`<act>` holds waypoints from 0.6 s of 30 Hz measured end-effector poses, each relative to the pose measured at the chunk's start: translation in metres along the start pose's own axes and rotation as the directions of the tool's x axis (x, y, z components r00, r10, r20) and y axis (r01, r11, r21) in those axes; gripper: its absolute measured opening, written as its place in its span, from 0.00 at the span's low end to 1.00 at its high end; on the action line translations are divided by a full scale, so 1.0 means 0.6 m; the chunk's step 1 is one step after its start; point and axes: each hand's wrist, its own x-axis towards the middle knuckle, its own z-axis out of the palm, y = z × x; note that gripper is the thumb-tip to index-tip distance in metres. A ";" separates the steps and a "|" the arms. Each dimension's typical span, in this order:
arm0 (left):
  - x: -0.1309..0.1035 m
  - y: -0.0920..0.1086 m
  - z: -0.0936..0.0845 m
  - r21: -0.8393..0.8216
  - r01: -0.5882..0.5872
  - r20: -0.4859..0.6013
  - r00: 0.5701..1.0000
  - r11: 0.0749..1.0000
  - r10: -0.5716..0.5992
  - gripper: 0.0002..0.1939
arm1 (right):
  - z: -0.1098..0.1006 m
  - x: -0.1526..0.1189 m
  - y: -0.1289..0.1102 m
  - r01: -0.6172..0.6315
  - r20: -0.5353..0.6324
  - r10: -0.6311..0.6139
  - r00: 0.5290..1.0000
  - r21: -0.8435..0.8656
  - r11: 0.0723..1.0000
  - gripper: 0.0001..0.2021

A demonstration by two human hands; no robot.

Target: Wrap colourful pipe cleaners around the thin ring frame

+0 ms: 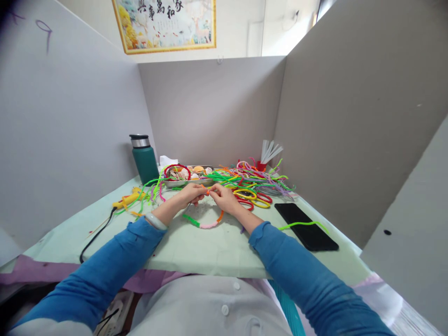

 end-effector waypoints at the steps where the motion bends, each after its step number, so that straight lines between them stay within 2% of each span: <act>1: -0.001 0.000 -0.001 -0.015 0.005 0.011 1.000 1.000 -0.004 0.11 | 0.000 0.000 -0.001 0.005 0.000 -0.005 1.000 -0.004 1.000 0.09; 5: -0.002 0.003 -0.001 -0.012 0.007 0.026 1.000 1.000 -0.007 0.11 | 0.000 0.000 -0.001 0.005 0.006 -0.005 1.000 -0.019 1.000 0.09; 9: 0.005 -0.001 0.004 0.097 0.007 -0.044 0.999 0.995 -0.002 0.14 | 0.001 0.002 0.002 -0.009 0.009 0.009 1.000 -0.031 0.999 0.09; 12: 0.017 -0.014 0.005 0.211 -0.044 -0.093 0.993 0.976 0.065 0.17 | 0.001 0.003 0.004 -0.027 0.004 0.027 1.000 -0.047 0.999 0.10; 18: 0.029 -0.031 0.002 0.327 -0.134 -0.101 0.979 0.936 0.176 0.16 | 0.001 0.005 0.010 -0.038 0.004 0.038 0.999 -0.061 0.997 0.11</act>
